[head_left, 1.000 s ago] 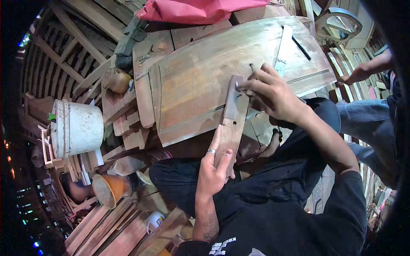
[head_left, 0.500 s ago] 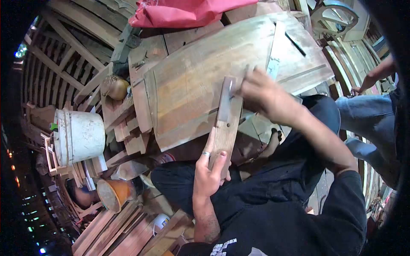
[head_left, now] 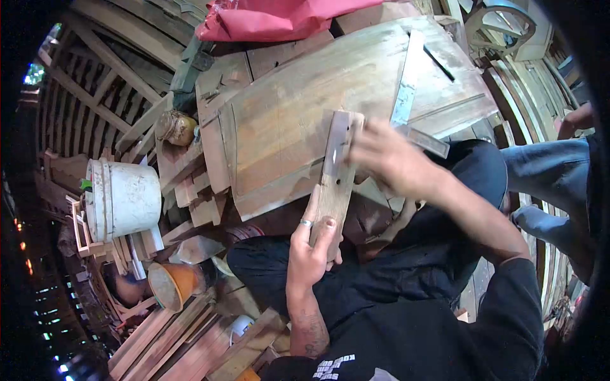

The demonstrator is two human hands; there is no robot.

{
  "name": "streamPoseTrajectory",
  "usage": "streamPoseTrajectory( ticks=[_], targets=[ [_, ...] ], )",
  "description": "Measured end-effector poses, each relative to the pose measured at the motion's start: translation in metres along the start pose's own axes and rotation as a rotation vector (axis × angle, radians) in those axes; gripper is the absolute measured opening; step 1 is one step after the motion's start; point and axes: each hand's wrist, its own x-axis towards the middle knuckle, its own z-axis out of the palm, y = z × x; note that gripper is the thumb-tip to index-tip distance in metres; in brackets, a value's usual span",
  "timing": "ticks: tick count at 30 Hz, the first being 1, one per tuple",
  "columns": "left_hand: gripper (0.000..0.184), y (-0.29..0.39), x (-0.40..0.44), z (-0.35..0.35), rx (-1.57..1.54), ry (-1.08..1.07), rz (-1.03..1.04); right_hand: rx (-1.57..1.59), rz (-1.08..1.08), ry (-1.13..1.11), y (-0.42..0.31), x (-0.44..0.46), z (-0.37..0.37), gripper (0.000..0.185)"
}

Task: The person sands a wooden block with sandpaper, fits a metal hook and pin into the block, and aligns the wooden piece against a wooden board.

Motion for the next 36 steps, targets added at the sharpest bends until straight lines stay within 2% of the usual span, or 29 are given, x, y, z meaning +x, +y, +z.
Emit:
streamPoseTrajectory(
  ticks=[2,4,6,8,10,11,12,14,16,19,20,22,23,24,26,27,28,30,31,32,34,35,36],
  targets=[
    [0.064,0.005,-0.002,0.001,-0.030,0.001,-0.015,-0.020,0.254,-0.036,0.011,0.008,-0.014,0.044],
    [0.065,0.005,-0.002,0.001,-0.006,0.005,-0.007,-0.048,0.215,0.029,0.005,0.007,-0.003,0.043],
    [0.064,0.004,0.001,0.001,-0.013,-0.003,-0.003,-0.075,-0.087,0.030,-0.013,0.000,0.012,0.037],
    [0.064,0.002,0.001,0.003,0.002,0.000,-0.022,-0.098,-0.089,0.041,-0.003,-0.003,0.007,0.035],
    [0.064,0.004,-0.001,0.003,0.017,0.022,0.002,-0.136,0.224,-0.001,0.016,0.004,-0.011,0.043],
    [0.065,0.004,-0.001,0.002,0.016,0.014,0.014,-0.125,0.297,0.038,0.016,0.005,-0.012,0.043],
    [0.065,0.005,-0.001,0.001,0.018,0.012,0.024,-0.132,0.293,0.046,0.013,0.005,-0.009,0.043],
    [0.065,0.006,-0.001,0.001,-0.012,-0.009,-0.007,-0.133,-0.038,0.037,0.000,0.000,0.002,0.045],
    [0.065,0.005,0.001,0.002,-0.041,-0.007,-0.011,-0.041,-0.068,0.051,-0.002,-0.001,0.003,0.046],
    [0.064,0.006,-0.002,0.002,0.012,0.018,-0.004,-0.110,0.378,0.009,0.021,0.006,-0.013,0.050],
    [0.064,0.006,-0.003,0.001,0.015,0.015,-0.001,-0.112,0.380,0.015,0.018,0.005,-0.009,0.050],
    [0.064,0.006,0.000,0.000,0.002,0.001,-0.012,-0.077,0.048,0.069,0.009,0.004,-0.003,0.046],
    [0.064,0.006,0.003,0.001,-0.004,0.001,-0.006,0.025,-0.020,0.051,-0.003,0.002,0.000,0.043],
    [0.064,0.005,0.003,0.001,-0.008,0.002,-0.010,-0.021,-0.061,0.063,0.000,-0.002,0.003,0.043],
    [0.064,0.003,-0.002,-0.002,-0.001,0.017,-0.040,-0.023,0.065,0.113,0.016,0.002,-0.004,0.043],
    [0.063,0.005,-0.001,-0.001,0.026,0.021,-0.020,-0.121,0.189,0.063,0.019,0.006,-0.016,0.043],
    [0.063,0.007,0.000,0.000,0.050,0.018,0.010,-0.099,0.222,0.136,0.024,0.007,-0.010,0.043],
    [0.063,0.006,0.004,0.002,0.000,0.018,0.011,-0.061,0.049,0.073,0.012,0.007,-0.007,0.040],
    [0.063,0.006,0.005,0.003,-0.009,0.023,0.007,-0.026,-0.007,0.102,-0.001,0.002,0.003,0.040],
    [0.063,0.004,0.004,0.003,-0.017,0.035,-0.010,0.010,-0.035,0.033,-0.007,-0.002,0.008,0.042],
    [0.063,0.001,0.003,0.003,-0.012,0.045,-0.031,-0.035,0.011,0.106,0.007,0.002,-0.004,0.045],
    [0.063,0.000,0.003,0.003,0.000,0.044,0.002,-0.054,0.150,0.025,0.015,0.007,-0.017,0.044],
    [0.063,0.000,0.003,0.002,0.012,0.042,0.047,-0.064,0.169,0.148,0.020,0.010,-0.013,0.042]
  ],
)
